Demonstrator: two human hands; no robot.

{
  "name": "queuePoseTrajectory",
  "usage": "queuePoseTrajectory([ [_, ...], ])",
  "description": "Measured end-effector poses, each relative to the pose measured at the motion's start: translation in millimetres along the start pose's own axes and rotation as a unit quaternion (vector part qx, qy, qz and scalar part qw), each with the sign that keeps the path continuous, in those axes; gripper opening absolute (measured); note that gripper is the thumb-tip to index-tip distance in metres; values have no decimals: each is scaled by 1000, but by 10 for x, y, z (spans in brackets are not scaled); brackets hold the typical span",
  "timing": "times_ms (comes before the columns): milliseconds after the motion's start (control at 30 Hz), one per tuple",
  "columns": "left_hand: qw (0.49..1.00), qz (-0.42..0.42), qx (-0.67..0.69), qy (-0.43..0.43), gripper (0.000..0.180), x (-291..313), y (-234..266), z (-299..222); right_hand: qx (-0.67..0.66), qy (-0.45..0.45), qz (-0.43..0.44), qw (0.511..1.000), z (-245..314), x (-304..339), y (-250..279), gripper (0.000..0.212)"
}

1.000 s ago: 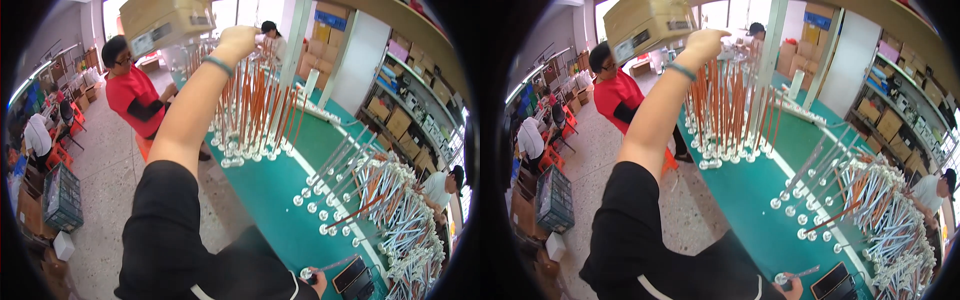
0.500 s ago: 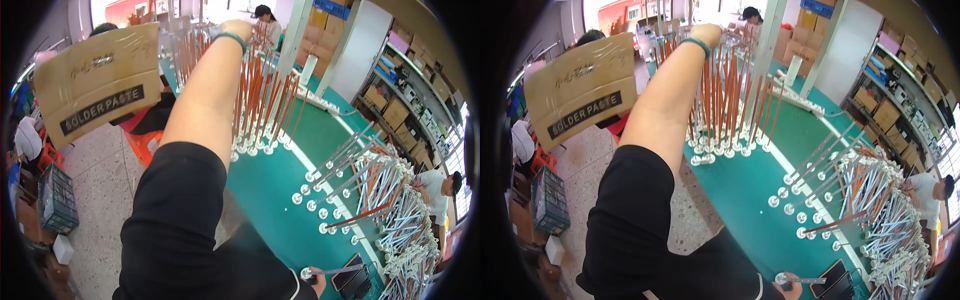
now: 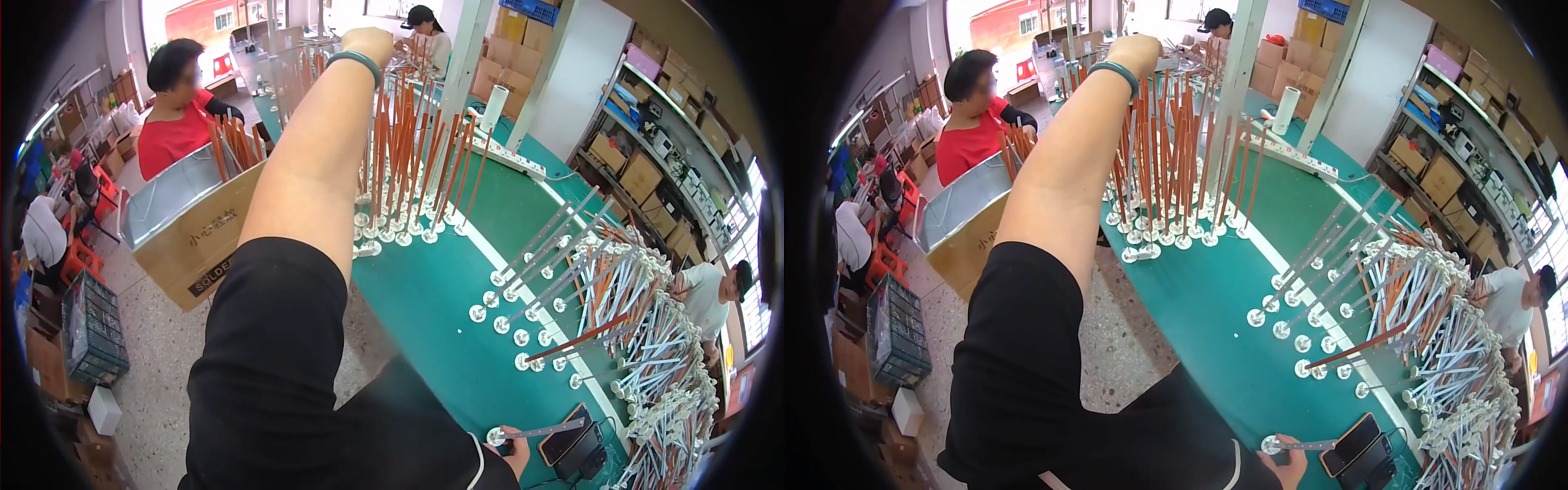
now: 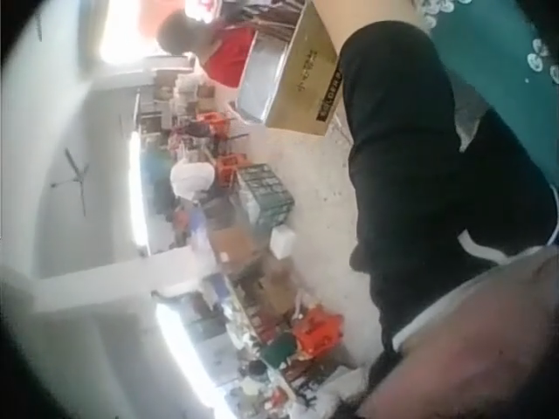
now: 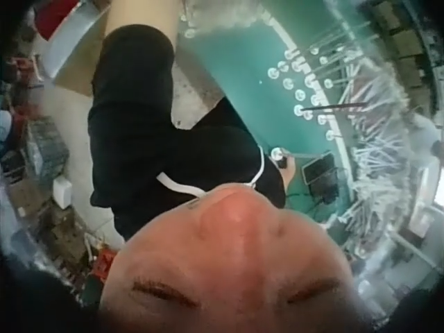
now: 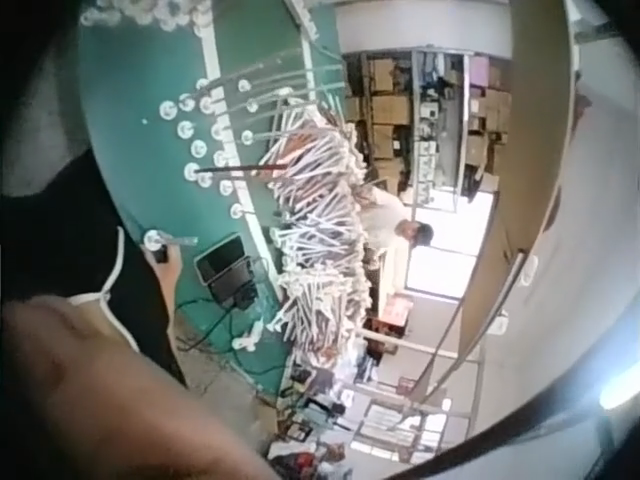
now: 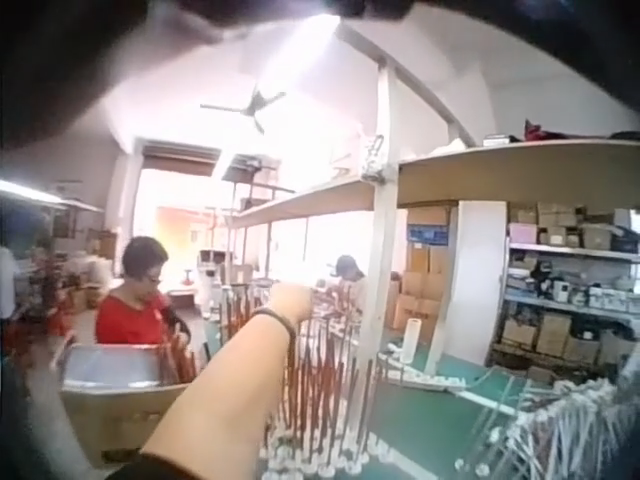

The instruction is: The recorder is using a hot glue gun to attach LED strips to circular bases and then organizing the finished components into boxes.

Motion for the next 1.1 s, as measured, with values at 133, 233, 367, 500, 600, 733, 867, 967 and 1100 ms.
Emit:
queuePoseTrajectory([
  [133,996,-74,32,-43,29,149,333,-68,21,100,20,995,-147,-59,1,51],
  [233,956,-219,170,-100,35,641,707,-351,36,126,26,991,-203,-68,3,53],
  [367,875,-389,274,-88,25,1987,930,-204,38,101,46,993,-74,-91,-28,52],
  [500,836,-513,192,31,25,2973,331,780,-34,81,30,996,-298,-81,46,52],
  [600,934,-274,-16,229,45,3408,-663,2208,-46,113,74,990,-257,-124,-23,53],
  [733,931,167,3,325,49,3596,-1517,2872,-28,87,74,993,-143,-85,-18,53],
  [867,943,160,0,291,23,3809,-1770,2911,21,101,40,994,-193,-94,-23,53],
  [967,965,99,11,244,19,3946,-1633,2612,50,96,21,994,-244,-77,4,52],
  [1100,975,85,-13,206,20,4170,-1386,2605,61,105,47,992,-230,-78,-22,53],
])
Point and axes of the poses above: each hand's wrist, its own x-axis away from the middle knuckle, its own y-axis out of the back of the hand, z = x × y, the point moved 7 cm from there along -x, towards the middle knuckle, and after that the axes turned 10 degrees about x, right-handed, at the moved point
